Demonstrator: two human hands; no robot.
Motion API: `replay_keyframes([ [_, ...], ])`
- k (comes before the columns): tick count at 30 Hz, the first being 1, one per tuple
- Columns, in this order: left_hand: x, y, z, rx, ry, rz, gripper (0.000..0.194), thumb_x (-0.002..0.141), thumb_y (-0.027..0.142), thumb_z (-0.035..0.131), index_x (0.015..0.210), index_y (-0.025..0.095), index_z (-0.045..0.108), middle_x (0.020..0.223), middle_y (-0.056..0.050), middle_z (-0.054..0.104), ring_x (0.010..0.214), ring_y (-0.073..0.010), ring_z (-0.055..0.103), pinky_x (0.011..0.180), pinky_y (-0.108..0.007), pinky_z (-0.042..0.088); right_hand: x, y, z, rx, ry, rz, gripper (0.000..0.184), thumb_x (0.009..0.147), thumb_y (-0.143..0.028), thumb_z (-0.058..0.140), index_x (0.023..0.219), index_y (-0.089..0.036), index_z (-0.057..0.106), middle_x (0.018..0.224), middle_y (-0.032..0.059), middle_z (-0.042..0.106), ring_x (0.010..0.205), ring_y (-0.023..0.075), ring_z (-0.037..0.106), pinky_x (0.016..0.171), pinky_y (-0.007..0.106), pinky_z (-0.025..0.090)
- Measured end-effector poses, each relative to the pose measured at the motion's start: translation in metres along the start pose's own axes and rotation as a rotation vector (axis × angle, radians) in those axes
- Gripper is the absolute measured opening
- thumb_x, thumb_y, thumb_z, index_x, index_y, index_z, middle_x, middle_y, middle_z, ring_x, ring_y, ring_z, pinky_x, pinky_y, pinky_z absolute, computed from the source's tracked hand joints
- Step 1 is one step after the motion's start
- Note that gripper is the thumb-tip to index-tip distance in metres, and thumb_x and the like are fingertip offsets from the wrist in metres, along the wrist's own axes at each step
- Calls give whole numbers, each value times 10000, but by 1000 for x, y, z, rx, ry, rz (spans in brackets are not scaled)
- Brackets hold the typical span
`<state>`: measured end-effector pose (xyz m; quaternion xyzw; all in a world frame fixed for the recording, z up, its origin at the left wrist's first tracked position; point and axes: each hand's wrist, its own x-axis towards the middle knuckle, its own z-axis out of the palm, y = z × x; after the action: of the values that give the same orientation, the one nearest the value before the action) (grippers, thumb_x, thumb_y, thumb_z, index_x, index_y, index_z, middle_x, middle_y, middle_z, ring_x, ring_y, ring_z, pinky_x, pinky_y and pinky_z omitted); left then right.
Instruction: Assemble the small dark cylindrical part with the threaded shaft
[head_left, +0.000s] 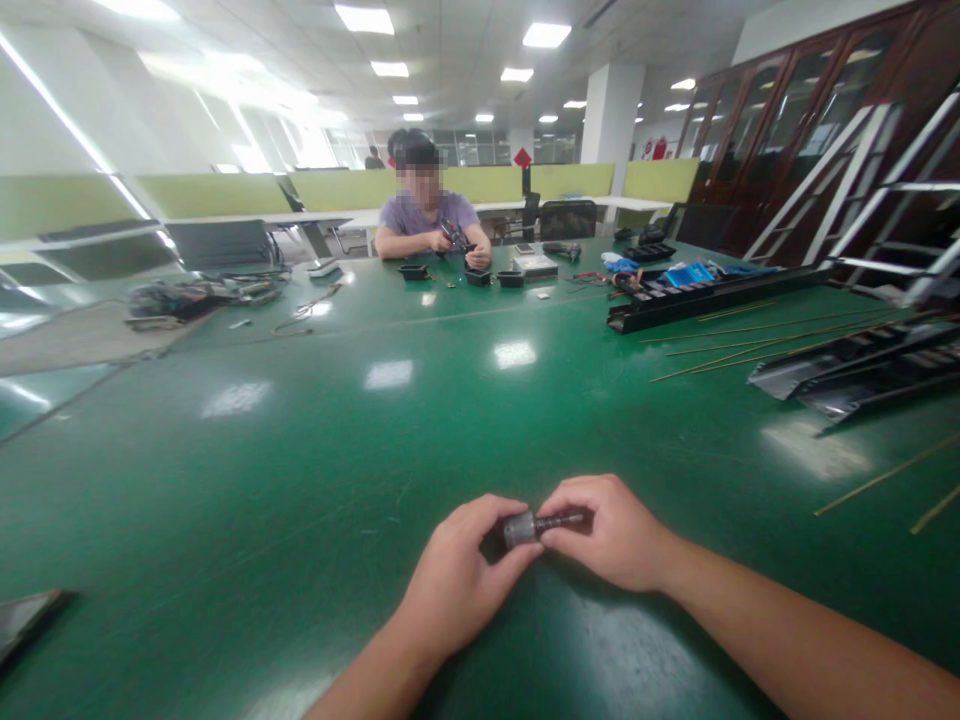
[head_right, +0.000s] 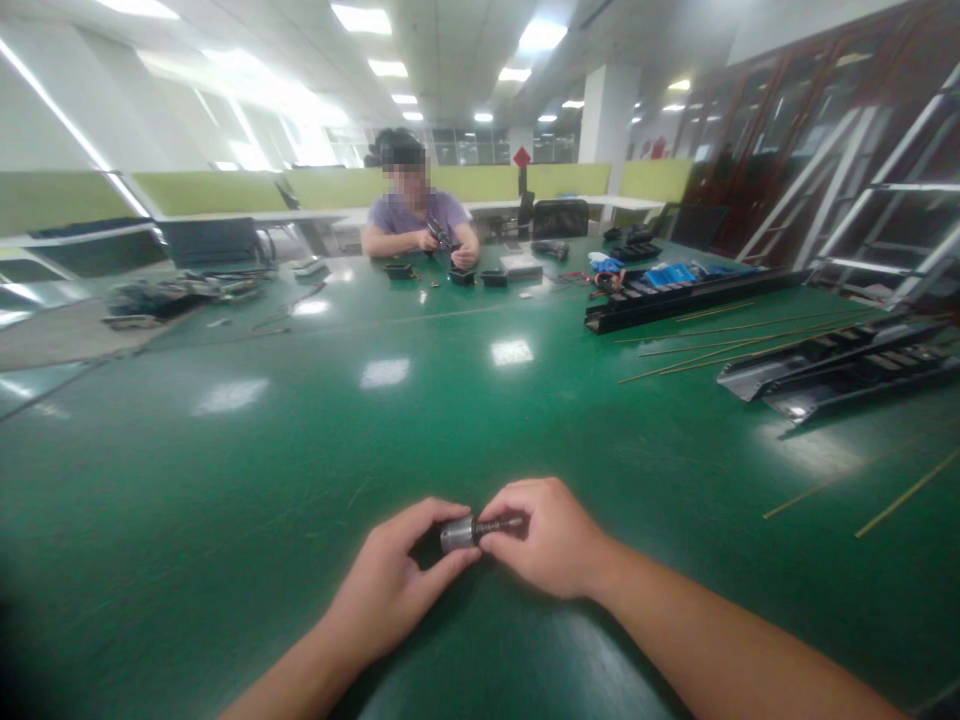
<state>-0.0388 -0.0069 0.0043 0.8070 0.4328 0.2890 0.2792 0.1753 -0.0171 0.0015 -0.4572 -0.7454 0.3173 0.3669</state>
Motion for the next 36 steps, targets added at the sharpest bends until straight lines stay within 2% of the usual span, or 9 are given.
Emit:
replay_keyframes([
  [17, -2, 0, 2, -9, 53, 48, 235, 809, 279, 749, 1028, 242, 672, 968, -16, 713, 879, -200, 667, 795, -309, 518, -1, -2, 0, 11, 3, 28, 122, 729, -135, 722, 838, -189, 735, 757, -2, 700, 679, 143, 617, 621, 237, 437],
  [26, -4, -7, 3, 39, 70, 71, 271, 807, 314, 755, 1056, 250, 668, 1003, -30, 717, 917, -217, 670, 833, -345, 526, -2, 0, 1, -5, 3, 46, 95, 739, -148, 720, 821, -195, 726, 745, -4, 696, 676, 147, 615, 613, 240, 428],
  [36, -3, -4, 2, 47, 82, 79, 272, 791, 300, 766, 1040, 244, 673, 993, -30, 722, 908, -221, 672, 826, -350, 530, -3, -3, -1, -26, 3, 24, 69, 748, -158, 718, 807, -194, 717, 732, -8, 688, 667, 142, 607, 611, 239, 420],
])
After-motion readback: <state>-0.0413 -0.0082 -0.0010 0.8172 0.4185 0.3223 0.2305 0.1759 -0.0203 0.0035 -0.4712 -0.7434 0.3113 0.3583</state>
